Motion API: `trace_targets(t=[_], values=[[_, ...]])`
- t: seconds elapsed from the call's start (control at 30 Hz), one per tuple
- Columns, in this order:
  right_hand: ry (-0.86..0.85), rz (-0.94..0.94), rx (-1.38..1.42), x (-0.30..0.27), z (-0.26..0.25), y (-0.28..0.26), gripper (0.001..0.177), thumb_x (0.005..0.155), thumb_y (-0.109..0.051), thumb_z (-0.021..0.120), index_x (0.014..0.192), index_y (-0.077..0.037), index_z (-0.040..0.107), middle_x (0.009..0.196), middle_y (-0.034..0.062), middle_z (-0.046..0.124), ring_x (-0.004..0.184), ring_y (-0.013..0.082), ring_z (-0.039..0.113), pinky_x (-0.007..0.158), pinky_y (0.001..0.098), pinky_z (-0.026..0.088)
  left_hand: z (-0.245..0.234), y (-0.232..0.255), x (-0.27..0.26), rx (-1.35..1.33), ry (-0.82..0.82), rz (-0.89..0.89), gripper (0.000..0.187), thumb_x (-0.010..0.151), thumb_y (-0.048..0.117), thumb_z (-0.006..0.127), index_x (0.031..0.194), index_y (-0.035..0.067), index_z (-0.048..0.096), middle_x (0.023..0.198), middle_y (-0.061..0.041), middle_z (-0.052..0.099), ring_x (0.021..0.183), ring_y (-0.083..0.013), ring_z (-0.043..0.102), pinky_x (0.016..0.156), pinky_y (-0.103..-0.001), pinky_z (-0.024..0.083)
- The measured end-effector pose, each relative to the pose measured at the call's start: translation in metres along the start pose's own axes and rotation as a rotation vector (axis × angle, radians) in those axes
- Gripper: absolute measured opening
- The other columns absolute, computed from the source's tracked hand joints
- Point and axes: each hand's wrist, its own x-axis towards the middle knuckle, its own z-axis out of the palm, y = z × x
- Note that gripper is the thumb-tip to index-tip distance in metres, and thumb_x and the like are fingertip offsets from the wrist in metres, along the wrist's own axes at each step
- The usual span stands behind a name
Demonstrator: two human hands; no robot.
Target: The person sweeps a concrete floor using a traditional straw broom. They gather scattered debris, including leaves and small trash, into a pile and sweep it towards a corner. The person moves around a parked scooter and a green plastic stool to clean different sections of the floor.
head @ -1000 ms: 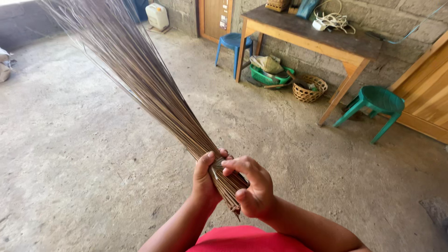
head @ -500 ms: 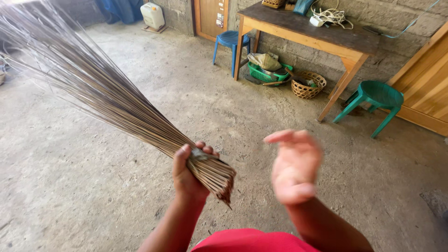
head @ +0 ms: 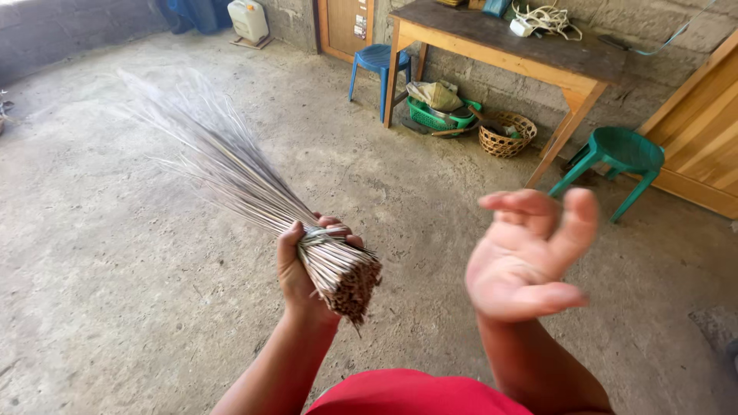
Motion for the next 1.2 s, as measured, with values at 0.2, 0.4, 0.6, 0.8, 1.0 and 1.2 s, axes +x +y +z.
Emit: trace_targets(t=[0.2, 0.4, 0.6, 0.8, 1.0, 1.2], values=[[-0.285, 0.240, 0.103, -0.048, 0.026, 0.010, 0.088, 0.100, -0.076, 0.047, 0.161, -0.015, 0.032, 0.125, 0.0177, 0.058, 0.110, 0.0257, 0.062, 0.104, 0.0436, 0.052, -0.013, -0.049, 0.002, 0.104, 0.093, -0.201, 0.036, 0.087, 0.039, 0.063, 0.100, 0.006, 0.059, 0.090, -0.011, 0.068, 0.084, -0.0287, 0.068, 0.083, -0.046, 0.058], [-0.196, -0.016, 0.042, -0.002, -0.004, -0.014, 0.087, 0.100, -0.078, 0.040, 0.161, -0.016, 0.037, 0.133, 0.0115, 0.061, 0.115, 0.0225, 0.063, 0.095, 0.0415, 0.053, -0.006, -0.034, 0.011, 0.005, -0.001, -0.088, 0.026, 0.094, 0.033, 0.063, 0.105, 0.010, 0.059, 0.093, -0.008, 0.066, 0.091, -0.0250, 0.066, 0.090, -0.048, 0.057], [-0.680, -0.081, -0.428, -0.025, 0.006, -0.015, 0.087, 0.102, -0.070, 0.041, 0.162, -0.009, 0.030, 0.142, 0.0100, 0.061, 0.122, 0.0217, 0.062, 0.108, 0.0449, 0.046, -0.019, -0.060, 0.017, 0.138, 0.148, -0.034, 0.034, 0.090, 0.038, 0.062, 0.103, 0.007, 0.060, 0.092, -0.011, 0.067, 0.090, -0.0274, 0.068, 0.088, -0.047, 0.057], [-0.641, -0.110, -0.398, -0.008, 0.003, -0.020, 0.082, 0.104, -0.067, 0.045, 0.163, -0.012, 0.031, 0.147, 0.0160, 0.056, 0.131, 0.0264, 0.055, 0.115, 0.0426, 0.038, -0.036, -0.061, 0.025, 0.114, 0.115, -0.087, 0.034, 0.091, 0.038, 0.062, 0.101, 0.006, 0.058, 0.092, -0.011, 0.067, 0.089, -0.0292, 0.068, 0.088, -0.048, 0.058], [-0.647, -0.068, -0.686, 0.003, 0.015, -0.025, 0.075, 0.093, -0.069, 0.061, 0.143, -0.016, 0.045, 0.126, 0.0183, 0.058, 0.124, 0.0342, 0.052, 0.113, 0.0503, 0.038, -0.029, -0.078, 0.026, 0.284, 0.083, -0.032, 0.041, 0.095, 0.046, 0.054, 0.116, 0.010, 0.055, 0.107, -0.012, 0.064, 0.099, -0.0260, 0.064, 0.091, -0.044, 0.052], [-0.908, -0.092, -0.642, -0.001, 0.018, -0.018, 0.083, 0.095, -0.066, 0.059, 0.155, -0.010, 0.044, 0.137, 0.0127, 0.061, 0.132, 0.0258, 0.058, 0.123, 0.0551, 0.025, -0.027, -0.075, 0.018, 0.236, 0.151, -0.124, 0.045, 0.095, 0.045, 0.042, 0.120, 0.010, 0.056, 0.113, -0.014, 0.065, 0.101, -0.0266, 0.066, 0.090, -0.042, 0.053]])
